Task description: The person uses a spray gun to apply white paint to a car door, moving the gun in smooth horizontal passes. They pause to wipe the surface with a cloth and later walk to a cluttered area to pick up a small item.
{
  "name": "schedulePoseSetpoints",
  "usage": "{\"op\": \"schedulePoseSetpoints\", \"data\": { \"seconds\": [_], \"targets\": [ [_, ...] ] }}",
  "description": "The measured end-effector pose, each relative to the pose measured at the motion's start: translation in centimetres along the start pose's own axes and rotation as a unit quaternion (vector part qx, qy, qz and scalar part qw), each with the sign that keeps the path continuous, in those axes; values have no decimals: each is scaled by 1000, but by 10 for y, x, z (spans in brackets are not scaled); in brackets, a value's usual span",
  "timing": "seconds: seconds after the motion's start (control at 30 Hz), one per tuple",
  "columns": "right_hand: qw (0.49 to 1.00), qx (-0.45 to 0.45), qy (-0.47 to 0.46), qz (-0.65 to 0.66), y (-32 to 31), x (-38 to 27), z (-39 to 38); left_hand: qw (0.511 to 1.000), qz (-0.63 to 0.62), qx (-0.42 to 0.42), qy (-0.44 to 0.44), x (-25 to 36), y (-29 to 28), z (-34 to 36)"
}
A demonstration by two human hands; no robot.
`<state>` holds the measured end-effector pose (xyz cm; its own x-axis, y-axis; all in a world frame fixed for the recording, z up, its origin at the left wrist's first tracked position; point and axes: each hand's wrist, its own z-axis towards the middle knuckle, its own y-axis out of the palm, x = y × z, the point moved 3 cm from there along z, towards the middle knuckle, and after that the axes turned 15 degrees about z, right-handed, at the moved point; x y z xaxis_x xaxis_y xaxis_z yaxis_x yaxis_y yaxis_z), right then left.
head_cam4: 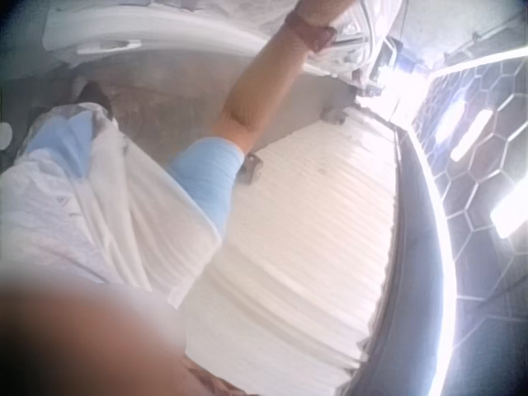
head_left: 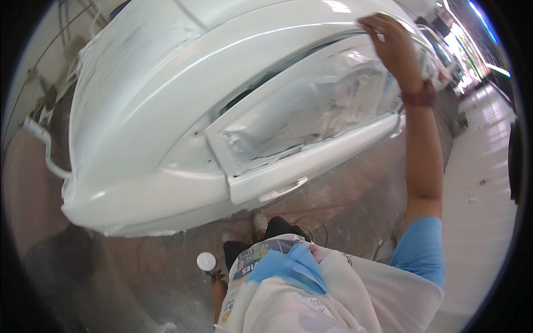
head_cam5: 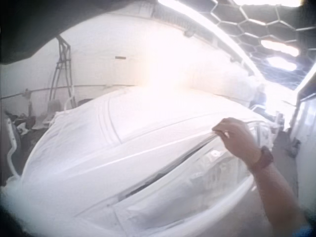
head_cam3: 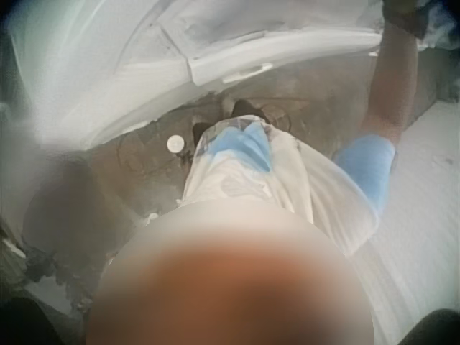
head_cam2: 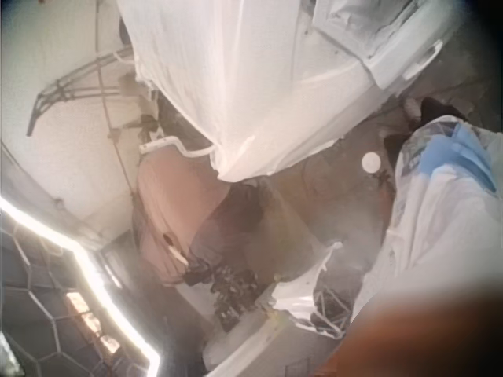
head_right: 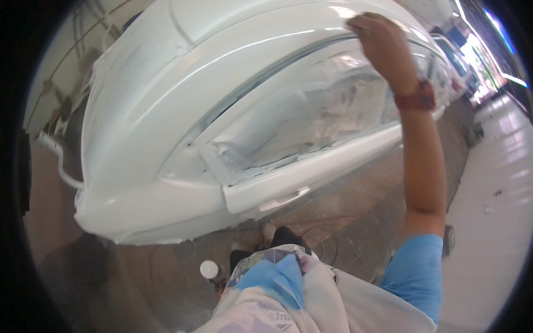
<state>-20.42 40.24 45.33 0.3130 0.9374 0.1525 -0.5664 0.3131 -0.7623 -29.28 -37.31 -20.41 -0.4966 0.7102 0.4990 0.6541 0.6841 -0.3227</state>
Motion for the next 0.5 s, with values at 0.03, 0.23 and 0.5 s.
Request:
{"op": "schedulePoseSetpoints", "data": {
  "seconds": [0.03, 0.23, 0.5],
  "targets": [
    [994, 25, 65, 87, -3, -5, -5, 999, -20, -9, -28, 1, 1, -3],
    [935, 29, 242, 258, 2, -85, -71, 999, 25, 25, -17, 30, -3, -29],
    [566, -26, 483, 667, 75, -223, -187, 997, 7, 59, -54, 41, -4, -56]
  ]
}}
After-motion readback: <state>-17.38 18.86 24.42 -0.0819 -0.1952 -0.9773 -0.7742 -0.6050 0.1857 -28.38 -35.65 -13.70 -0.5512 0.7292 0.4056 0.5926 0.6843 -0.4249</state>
